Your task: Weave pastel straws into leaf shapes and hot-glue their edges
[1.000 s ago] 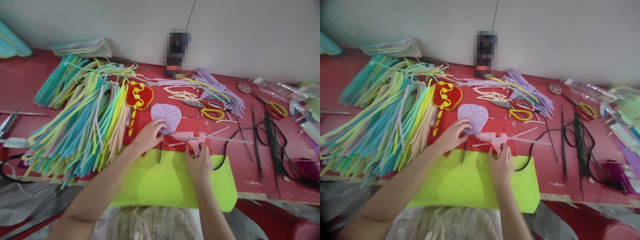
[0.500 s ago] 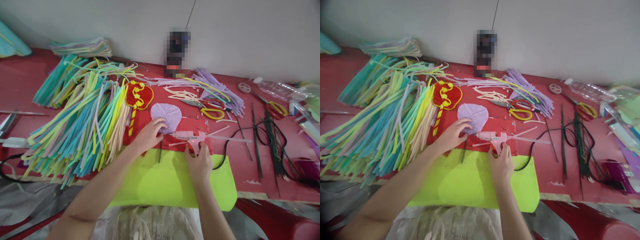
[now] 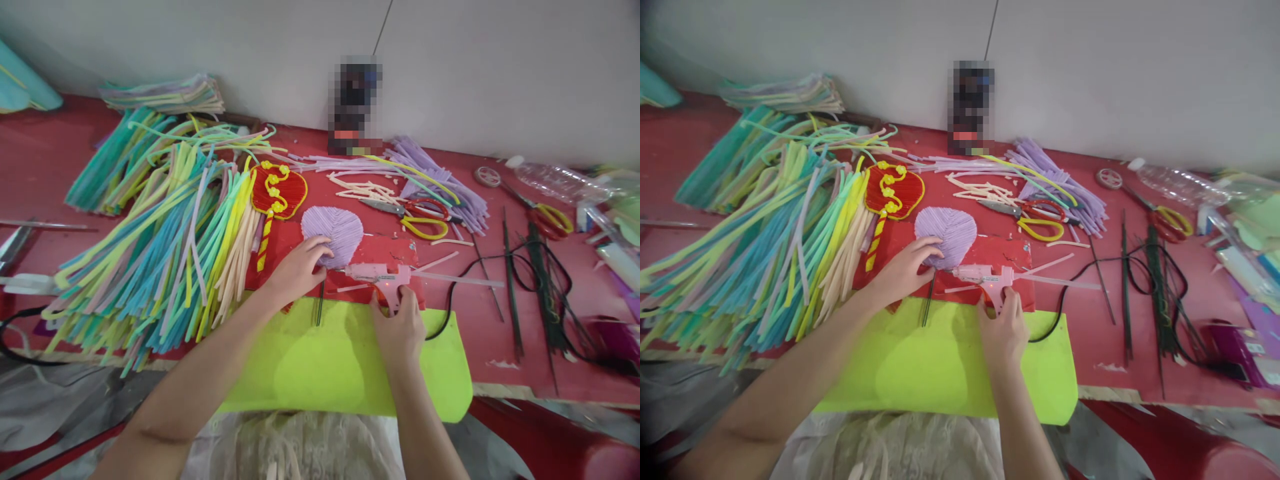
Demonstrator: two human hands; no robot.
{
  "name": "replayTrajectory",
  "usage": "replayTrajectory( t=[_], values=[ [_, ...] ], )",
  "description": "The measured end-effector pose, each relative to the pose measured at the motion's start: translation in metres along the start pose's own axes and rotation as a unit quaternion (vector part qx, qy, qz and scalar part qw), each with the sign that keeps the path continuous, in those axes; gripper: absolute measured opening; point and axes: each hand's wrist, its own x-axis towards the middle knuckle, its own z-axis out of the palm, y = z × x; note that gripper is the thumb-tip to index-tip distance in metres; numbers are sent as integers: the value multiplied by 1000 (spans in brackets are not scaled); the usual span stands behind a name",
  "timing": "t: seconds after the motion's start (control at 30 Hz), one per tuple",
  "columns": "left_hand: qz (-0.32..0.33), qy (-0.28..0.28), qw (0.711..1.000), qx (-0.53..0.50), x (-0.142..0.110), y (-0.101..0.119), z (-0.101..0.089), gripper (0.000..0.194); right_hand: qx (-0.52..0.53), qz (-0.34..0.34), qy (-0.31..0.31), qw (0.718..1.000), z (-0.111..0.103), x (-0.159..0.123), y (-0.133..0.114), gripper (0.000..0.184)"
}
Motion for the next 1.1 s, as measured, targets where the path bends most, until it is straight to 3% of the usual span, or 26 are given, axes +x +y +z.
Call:
replayTrajectory(
  t=[1.1],
  values=[
    [13,8,1000,0,0,-1,1,28,13,29,8,999,-3,0,4,50]
  ],
)
